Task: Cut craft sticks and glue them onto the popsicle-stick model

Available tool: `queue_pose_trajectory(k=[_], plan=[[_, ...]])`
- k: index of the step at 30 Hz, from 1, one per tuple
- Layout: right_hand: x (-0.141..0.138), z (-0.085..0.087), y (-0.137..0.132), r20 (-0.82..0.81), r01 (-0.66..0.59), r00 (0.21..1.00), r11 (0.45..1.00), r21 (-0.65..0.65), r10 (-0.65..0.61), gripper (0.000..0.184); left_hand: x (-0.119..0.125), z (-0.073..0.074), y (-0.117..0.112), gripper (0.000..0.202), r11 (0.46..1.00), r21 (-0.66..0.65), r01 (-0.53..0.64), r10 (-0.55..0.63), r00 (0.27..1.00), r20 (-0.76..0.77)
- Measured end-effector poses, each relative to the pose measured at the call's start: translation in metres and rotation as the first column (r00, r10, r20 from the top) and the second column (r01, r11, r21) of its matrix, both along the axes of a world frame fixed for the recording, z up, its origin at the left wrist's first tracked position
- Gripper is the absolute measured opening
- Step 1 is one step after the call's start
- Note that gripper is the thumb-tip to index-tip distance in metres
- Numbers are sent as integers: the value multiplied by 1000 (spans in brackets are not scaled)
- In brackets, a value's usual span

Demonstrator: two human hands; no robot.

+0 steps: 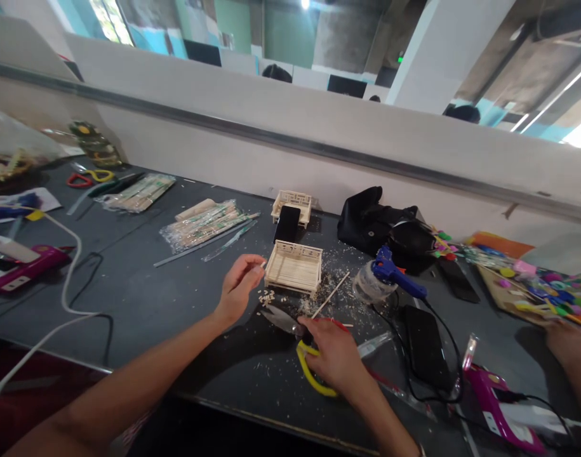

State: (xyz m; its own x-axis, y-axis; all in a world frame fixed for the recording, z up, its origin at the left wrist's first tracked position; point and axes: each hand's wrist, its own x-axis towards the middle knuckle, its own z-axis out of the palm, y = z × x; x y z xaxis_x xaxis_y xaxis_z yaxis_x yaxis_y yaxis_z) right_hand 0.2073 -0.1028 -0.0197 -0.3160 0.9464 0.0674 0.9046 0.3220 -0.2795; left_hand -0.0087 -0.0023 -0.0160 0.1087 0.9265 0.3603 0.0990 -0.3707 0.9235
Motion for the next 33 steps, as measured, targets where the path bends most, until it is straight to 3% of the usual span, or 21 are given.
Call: queue_pose_trajectory(k=[3,6,9,13,17,21,25,29,33], plan=[[1,3,-7,21,-39,999,999,-32,40,61,4,0,-2,22,998,59,9,-8,1000,-22],[2,19,-12,42,-101,994,995,-12,101,48,6,3,-3,22,962,242,128,-100,987,-124],[-2,39,-9,13,-97,995,986,132,97,31,8,5,-5,21,902,358,239,-171,962,-212],[-15,53,12,-95,-18,993,895,445,68,33,11,10,-11,18,886,314,341,-240,917,-319],[-21,55,36,11,-89,995,857,508,97,31,12,18,-10,14,925,173,337,-268,905,-331],[-12,58,59,-17,-47,998,866,498,64,28,4,33,17,9,919,-9,395,-382,882,-277],[2,59,92,-206,191,973,855,483,-101,26,-4,45,62,11,980,10,199,-193,957,-216],[6,55,120,-273,295,944,845,446,-186,24,0,43,96,14,989,14,150,-144,966,-215],[3,50,133,-278,322,935,856,406,-220,22,7,33,107,16,983,-16,183,-182,958,-221]])
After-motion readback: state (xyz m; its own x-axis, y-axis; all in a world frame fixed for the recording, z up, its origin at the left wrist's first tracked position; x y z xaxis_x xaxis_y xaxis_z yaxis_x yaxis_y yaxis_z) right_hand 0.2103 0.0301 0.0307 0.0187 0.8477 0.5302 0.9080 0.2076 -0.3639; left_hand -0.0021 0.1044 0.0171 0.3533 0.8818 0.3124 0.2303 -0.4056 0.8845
